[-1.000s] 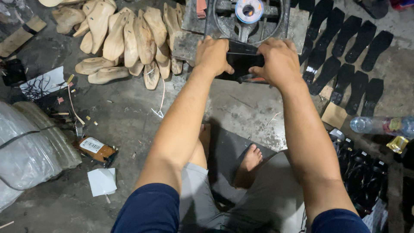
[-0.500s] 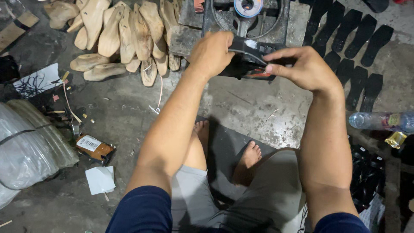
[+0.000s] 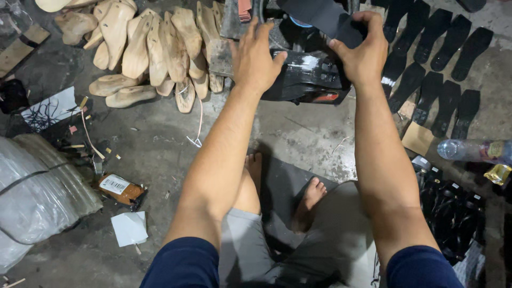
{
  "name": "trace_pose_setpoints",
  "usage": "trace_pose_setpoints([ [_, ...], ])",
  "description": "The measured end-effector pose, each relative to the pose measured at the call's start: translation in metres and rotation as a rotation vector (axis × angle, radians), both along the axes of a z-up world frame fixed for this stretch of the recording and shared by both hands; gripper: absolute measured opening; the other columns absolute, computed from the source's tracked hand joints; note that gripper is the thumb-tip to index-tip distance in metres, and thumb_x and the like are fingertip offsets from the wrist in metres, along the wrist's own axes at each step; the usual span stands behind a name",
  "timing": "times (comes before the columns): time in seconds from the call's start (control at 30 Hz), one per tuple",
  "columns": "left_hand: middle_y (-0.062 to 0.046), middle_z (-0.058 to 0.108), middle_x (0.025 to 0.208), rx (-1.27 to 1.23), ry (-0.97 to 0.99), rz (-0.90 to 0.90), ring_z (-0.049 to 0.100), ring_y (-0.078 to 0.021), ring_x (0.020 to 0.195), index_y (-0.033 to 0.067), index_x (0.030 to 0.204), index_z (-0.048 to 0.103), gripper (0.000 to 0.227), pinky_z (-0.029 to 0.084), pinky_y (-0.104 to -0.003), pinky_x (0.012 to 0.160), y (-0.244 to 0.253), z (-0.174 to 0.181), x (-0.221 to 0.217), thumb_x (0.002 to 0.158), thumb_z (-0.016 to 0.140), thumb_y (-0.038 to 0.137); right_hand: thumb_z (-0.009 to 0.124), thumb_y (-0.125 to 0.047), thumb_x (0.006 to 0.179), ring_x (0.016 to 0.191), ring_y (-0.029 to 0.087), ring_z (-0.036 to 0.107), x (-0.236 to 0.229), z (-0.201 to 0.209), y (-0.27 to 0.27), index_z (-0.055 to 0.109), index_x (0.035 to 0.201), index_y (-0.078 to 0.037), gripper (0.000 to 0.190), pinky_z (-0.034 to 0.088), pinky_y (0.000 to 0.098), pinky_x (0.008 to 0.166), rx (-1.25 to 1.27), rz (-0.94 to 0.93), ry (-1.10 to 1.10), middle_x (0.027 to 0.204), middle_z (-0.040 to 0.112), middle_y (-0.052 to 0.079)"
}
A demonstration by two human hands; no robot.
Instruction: The person sits on the floor and uses a curved metal tool to press and shape the edges of a black sandal sole. They repeatedly pick up sandals, apply the tool along the perimeter, and place them back down. The person also handles a cardboard insole and a black rubber sole piece, fitting them together.
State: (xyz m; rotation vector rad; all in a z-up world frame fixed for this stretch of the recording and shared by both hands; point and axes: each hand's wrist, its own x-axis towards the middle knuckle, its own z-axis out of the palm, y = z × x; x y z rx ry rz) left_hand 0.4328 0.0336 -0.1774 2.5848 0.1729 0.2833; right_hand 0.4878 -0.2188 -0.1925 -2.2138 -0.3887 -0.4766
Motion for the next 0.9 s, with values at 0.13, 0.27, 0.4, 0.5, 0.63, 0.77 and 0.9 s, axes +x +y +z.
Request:
trace_pose_setpoints([
  [0.13,-0.014,0.042,0.155,0.012,-0.007,-0.018,0.045,-0.0344,0.141,0.0161,0.138,0.053,0.069,0.026,-0.068,0.114,-0.002,-0.003,0.005,0.080,0.086,0.034,0.098,-0.008,0.077,0.118,0.029,0.071,0.008,-0.006,-0.005,0.058,0.124,-0.006,0.062,0.054,0.0381,0.102,0.009,-0.014,0.016,0.122,0.072,0.012],
  [0.27,-0.014,0.042,0.157,-0.093,-0.051,-0.082,0.044,-0.0351,0.143,0.0149,0.144,0.049,0.073,0.031,-0.066,0.115,-0.005,0.001,0.003,0.082,0.087,0.024,0.098,-0.005,0.080,0.121,0.027,0.070,0.006,-0.004,-0.017,0.056,0.126,-0.005,0.062,0.054,0.0364,0.106,0.049,0.014,0.051,0.125,0.071,0.011],
  [0.4,-0.014,0.036,0.167,-0.287,-0.166,-0.313,0.038,-0.0358,0.153,0.0124,0.138,0.052,0.065,0.040,-0.048,0.125,0.000,0.021,-0.002,0.083,0.087,0.013,0.093,0.008,0.086,0.139,0.026,0.062,-0.005,0.018,-0.036,0.048,0.129,-0.002,0.063,0.049,0.0375,0.122,0.234,0.234,0.119,0.144,0.063,0.013],
  [0.5,-0.017,0.031,0.168,-0.193,-0.194,-0.571,0.034,-0.0401,0.154,0.0087,0.108,0.058,0.049,0.035,-0.046,0.125,0.009,0.043,-0.006,0.076,0.094,0.010,0.092,0.010,0.086,0.138,0.022,0.059,-0.024,0.047,-0.061,0.045,0.126,-0.003,0.062,0.048,0.0355,0.121,0.219,0.418,0.258,0.141,0.061,0.013],
  [0.63,-0.018,0.036,0.165,-0.256,-0.078,-0.737,0.037,-0.0406,0.151,0.0049,0.095,0.054,0.050,0.037,-0.043,0.121,0.010,0.066,-0.016,0.072,0.098,0.013,0.089,0.007,0.083,0.136,0.019,0.057,-0.045,0.076,-0.078,0.046,0.125,-0.005,0.061,0.049,0.0347,0.122,0.274,0.537,0.342,0.144,0.060,0.012],
  [0.77,-0.012,0.047,0.158,-0.379,0.065,-0.686,0.051,-0.0351,0.139,0.0073,0.089,0.062,0.047,0.045,-0.040,0.111,0.003,0.073,-0.020,0.063,0.098,0.021,0.089,0.006,0.081,0.135,0.020,0.057,-0.050,0.087,-0.081,0.046,0.125,-0.005,0.062,0.047,0.0345,0.122,0.267,0.535,0.372,0.144,0.061,0.013],
  [0.9,-0.007,0.062,0.143,-0.293,-0.117,-0.566,0.058,-0.0346,0.128,0.0117,0.090,0.072,0.041,0.047,-0.042,0.104,-0.002,0.063,-0.015,0.062,0.099,0.022,0.094,0.005,0.086,0.145,0.028,0.056,-0.053,0.081,-0.068,0.047,0.132,-0.001,0.066,0.041,0.0381,0.129,0.099,0.347,0.149,0.147,0.059,0.017],
])
